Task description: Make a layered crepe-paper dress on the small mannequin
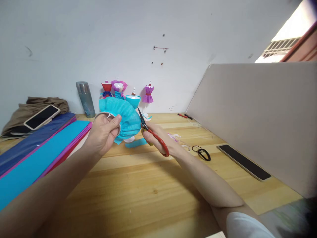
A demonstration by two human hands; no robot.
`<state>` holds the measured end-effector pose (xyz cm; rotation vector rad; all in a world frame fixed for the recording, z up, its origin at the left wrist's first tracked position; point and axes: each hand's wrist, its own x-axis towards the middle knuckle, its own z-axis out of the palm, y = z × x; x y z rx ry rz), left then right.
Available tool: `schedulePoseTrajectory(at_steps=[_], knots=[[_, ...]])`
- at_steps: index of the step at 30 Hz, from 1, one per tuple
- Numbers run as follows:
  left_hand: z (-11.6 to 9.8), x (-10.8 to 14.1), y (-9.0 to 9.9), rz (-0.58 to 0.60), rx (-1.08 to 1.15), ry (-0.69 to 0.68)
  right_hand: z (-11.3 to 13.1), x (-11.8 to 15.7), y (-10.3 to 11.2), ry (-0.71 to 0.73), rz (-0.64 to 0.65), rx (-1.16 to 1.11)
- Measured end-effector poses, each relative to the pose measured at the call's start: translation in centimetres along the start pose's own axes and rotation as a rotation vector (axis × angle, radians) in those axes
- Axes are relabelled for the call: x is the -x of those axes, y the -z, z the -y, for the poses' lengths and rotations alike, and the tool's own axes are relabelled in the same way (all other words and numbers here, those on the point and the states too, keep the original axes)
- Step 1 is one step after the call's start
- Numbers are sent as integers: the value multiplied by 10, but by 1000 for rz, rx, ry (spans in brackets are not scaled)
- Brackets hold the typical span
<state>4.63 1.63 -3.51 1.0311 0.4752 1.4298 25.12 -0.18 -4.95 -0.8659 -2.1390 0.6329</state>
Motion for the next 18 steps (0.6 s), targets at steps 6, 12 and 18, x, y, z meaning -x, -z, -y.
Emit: schedulePoseTrajectory(at_steps=[6,12,18], knots=[[2,0,2,12,-61,-60,0,-1,-4,-78,-19,37],[0,1,-1,5,-83,-36,2,0,-7,-87,-44,39],[1,1,0,13,-81,-56,-3,-2,-9,-71,-70,115]])
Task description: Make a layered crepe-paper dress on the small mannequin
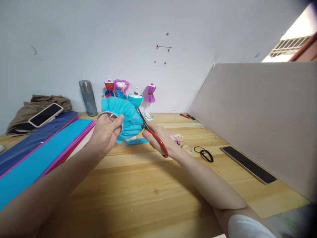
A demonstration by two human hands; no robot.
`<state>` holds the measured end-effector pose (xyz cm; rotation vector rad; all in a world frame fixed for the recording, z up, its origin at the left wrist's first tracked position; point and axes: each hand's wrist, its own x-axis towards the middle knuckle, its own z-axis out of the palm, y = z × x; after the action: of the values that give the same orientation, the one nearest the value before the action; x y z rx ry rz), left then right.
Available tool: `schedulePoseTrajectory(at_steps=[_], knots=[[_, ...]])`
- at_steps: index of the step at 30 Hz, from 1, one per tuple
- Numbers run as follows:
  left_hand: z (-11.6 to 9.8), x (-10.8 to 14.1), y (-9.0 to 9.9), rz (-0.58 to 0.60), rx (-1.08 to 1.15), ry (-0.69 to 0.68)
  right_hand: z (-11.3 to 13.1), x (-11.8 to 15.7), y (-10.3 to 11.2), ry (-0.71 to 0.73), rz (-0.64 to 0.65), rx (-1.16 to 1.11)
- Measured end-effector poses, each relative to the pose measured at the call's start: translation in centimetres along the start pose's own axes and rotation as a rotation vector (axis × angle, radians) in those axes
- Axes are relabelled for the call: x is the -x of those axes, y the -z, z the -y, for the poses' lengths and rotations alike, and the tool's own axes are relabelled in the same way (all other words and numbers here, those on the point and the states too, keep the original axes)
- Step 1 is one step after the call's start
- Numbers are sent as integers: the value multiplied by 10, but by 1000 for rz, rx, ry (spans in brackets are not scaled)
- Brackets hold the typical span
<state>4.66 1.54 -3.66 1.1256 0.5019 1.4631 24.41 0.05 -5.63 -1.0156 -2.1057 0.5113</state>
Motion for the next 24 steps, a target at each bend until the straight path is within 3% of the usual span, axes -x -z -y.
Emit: schedulePoseTrajectory(at_steps=[8,15,24], knots=[[0,1,-3,-14,41,12,-1,1,-5,-27,-72,-84],[1,0,0,51,169,151,-16,-8,-8,-29,-298,-475],[8,8,-12,95,268,283,-7,-5,-11,-86,-159,-806]])
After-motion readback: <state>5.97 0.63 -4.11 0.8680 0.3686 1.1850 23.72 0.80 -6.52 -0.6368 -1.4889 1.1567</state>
